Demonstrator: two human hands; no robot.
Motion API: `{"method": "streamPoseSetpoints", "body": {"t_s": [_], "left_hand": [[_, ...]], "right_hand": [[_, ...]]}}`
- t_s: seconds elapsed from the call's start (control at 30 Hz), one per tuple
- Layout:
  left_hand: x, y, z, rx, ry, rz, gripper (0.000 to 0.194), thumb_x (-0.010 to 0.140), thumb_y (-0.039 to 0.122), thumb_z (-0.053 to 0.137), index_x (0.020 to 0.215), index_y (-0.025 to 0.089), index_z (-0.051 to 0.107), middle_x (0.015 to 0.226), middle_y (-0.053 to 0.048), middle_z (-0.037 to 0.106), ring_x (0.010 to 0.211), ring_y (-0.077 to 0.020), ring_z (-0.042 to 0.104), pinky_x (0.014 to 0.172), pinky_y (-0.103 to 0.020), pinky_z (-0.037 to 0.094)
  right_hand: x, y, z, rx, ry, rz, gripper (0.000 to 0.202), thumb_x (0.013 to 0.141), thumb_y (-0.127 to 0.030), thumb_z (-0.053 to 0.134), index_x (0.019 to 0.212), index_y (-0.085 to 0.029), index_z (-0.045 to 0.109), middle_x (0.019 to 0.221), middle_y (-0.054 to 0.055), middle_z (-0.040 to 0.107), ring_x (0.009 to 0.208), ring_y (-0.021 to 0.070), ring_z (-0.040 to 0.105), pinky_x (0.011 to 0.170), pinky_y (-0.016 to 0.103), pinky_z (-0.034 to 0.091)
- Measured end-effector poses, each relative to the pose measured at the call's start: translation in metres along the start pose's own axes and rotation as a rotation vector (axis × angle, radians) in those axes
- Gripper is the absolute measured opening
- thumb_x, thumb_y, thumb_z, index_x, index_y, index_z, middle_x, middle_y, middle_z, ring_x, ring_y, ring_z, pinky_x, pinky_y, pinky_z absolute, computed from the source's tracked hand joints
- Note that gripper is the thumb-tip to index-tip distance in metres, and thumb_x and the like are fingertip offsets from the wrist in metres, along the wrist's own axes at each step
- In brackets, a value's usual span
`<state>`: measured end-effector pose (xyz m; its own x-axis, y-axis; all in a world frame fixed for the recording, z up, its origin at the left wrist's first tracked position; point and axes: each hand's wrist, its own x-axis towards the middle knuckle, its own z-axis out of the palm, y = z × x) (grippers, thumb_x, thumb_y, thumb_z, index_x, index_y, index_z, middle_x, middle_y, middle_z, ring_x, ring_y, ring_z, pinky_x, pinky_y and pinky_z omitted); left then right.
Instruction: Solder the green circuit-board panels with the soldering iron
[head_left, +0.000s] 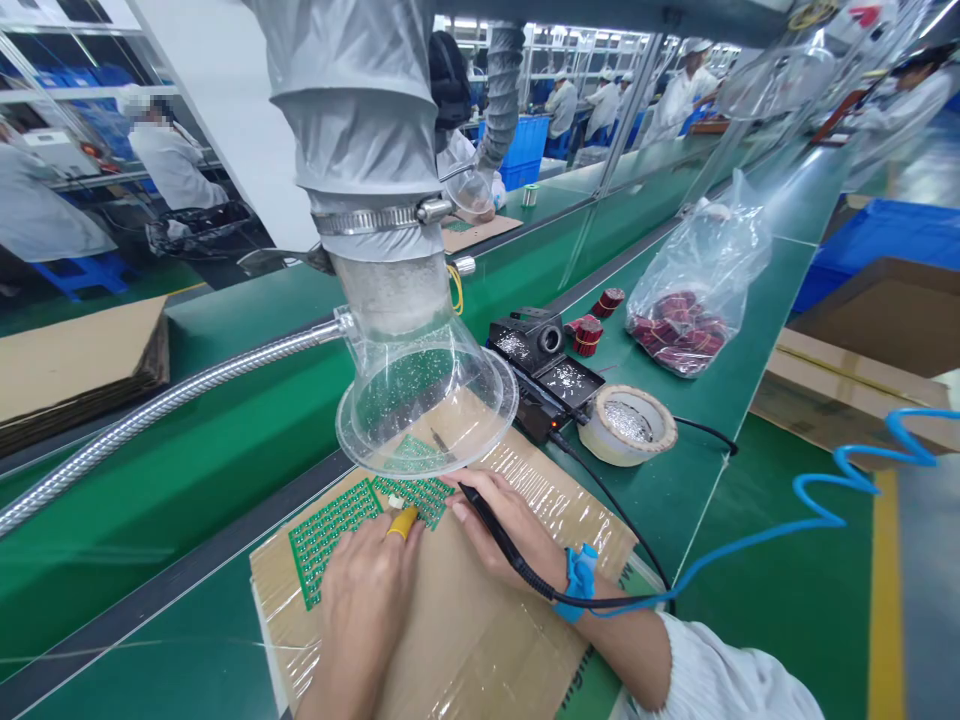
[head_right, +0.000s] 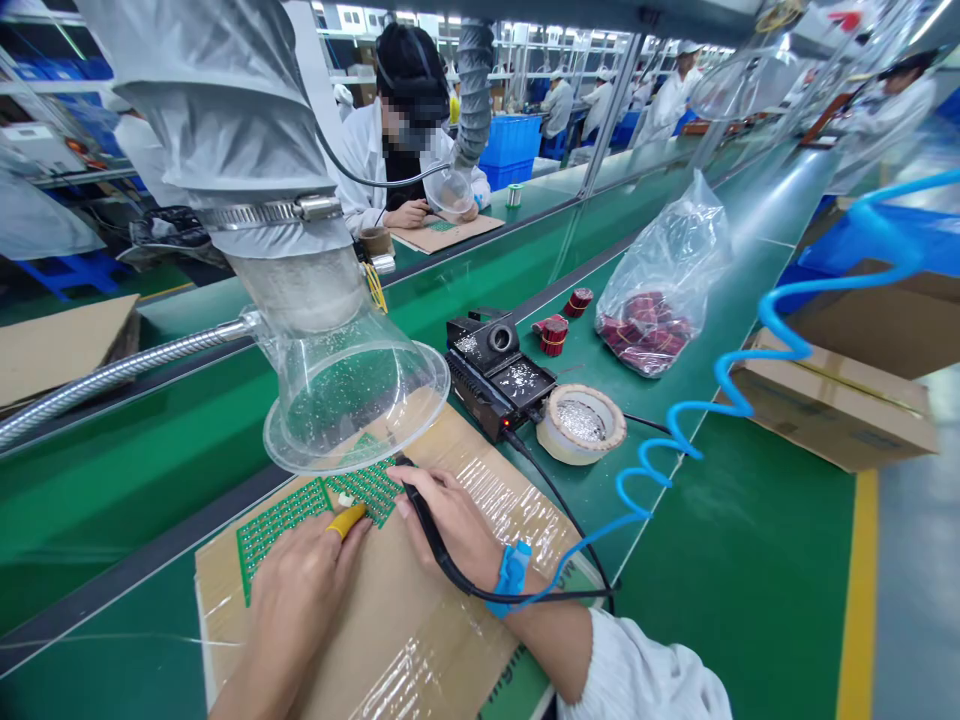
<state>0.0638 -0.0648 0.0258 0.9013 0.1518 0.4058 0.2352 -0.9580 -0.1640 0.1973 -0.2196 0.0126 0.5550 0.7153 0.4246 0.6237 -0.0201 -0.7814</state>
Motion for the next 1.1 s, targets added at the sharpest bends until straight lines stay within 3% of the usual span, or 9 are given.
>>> {"method": "streamPoseSetpoints", "body": {"t_s": [0.27, 0.47, 0.53, 0.6, 0.73, 1.1], "left_hand": [[-0.002, 0.001, 0.001, -0.008, -0.039, -0.054, 0.038, 0.105, 0.031, 0.042, 0.082, 0.021, 0.069, 0.074, -0.004, 0.066, 0.072, -0.0209, 0.062, 0.072, -0.035, 0.039], [-0.009, -0.003, -0.001, -0.054, 0.040, -0.081, 0.033, 0.104, 0.032, 0.046, 0.084, 0.019, 0.069, 0.076, -0.006, 0.066, 0.071, -0.0220, 0.059, 0.070, -0.036, 0.040], [-0.010, -0.006, -0.003, -0.050, 0.085, -0.139, 0.031, 0.103, 0.034, 0.049, 0.085, 0.017, 0.068, 0.084, -0.009, 0.069, 0.079, -0.0248, 0.060, 0.072, -0.038, 0.042], [-0.010, -0.008, -0.003, -0.037, 0.109, -0.213, 0.028, 0.101, 0.037, 0.052, 0.093, 0.015, 0.067, 0.106, -0.015, 0.071, 0.101, -0.0311, 0.062, 0.082, -0.042, 0.045], [-0.006, -0.010, 0.003, -0.084, 0.079, -0.275, 0.033, 0.100, 0.042, 0.052, 0.106, 0.013, 0.067, 0.133, -0.018, 0.063, 0.131, -0.0395, 0.050, 0.103, -0.054, 0.043], [0.003, -0.013, 0.015, -0.284, 0.028, -0.332, 0.031, 0.100, 0.037, 0.049, 0.108, 0.013, 0.067, 0.137, -0.019, 0.062, 0.135, -0.0388, 0.050, 0.106, -0.060, 0.045]], "right_hand": [[0.000, 0.001, 0.000, -0.004, -0.017, -0.007, 0.039, 0.101, -0.015, 0.049, 0.139, -0.024, 0.051, 0.111, 0.008, 0.074, 0.100, 0.0240, 0.072, 0.101, 0.043, 0.053], [0.000, 0.002, 0.000, 0.001, -0.010, -0.001, 0.034, 0.102, -0.016, 0.049, 0.135, -0.024, 0.052, 0.110, 0.009, 0.074, 0.099, 0.0242, 0.073, 0.099, 0.042, 0.054], [0.000, 0.001, 0.000, 0.002, -0.009, 0.003, 0.035, 0.102, -0.016, 0.049, 0.136, -0.024, 0.052, 0.110, 0.008, 0.073, 0.099, 0.0241, 0.073, 0.100, 0.043, 0.054], [-0.001, 0.001, 0.000, 0.001, -0.014, 0.013, 0.036, 0.102, -0.016, 0.049, 0.137, -0.025, 0.051, 0.112, 0.008, 0.073, 0.101, 0.0235, 0.073, 0.102, 0.044, 0.054], [-0.001, 0.000, 0.000, 0.005, -0.017, 0.031, 0.037, 0.103, -0.017, 0.048, 0.139, -0.028, 0.050, 0.117, 0.007, 0.072, 0.107, 0.0236, 0.071, 0.105, 0.046, 0.053], [0.000, -0.002, -0.001, 0.010, -0.024, 0.048, 0.041, 0.104, -0.016, 0.048, 0.141, -0.033, 0.050, 0.120, 0.006, 0.072, 0.110, 0.0260, 0.070, 0.103, 0.048, 0.056]]}}
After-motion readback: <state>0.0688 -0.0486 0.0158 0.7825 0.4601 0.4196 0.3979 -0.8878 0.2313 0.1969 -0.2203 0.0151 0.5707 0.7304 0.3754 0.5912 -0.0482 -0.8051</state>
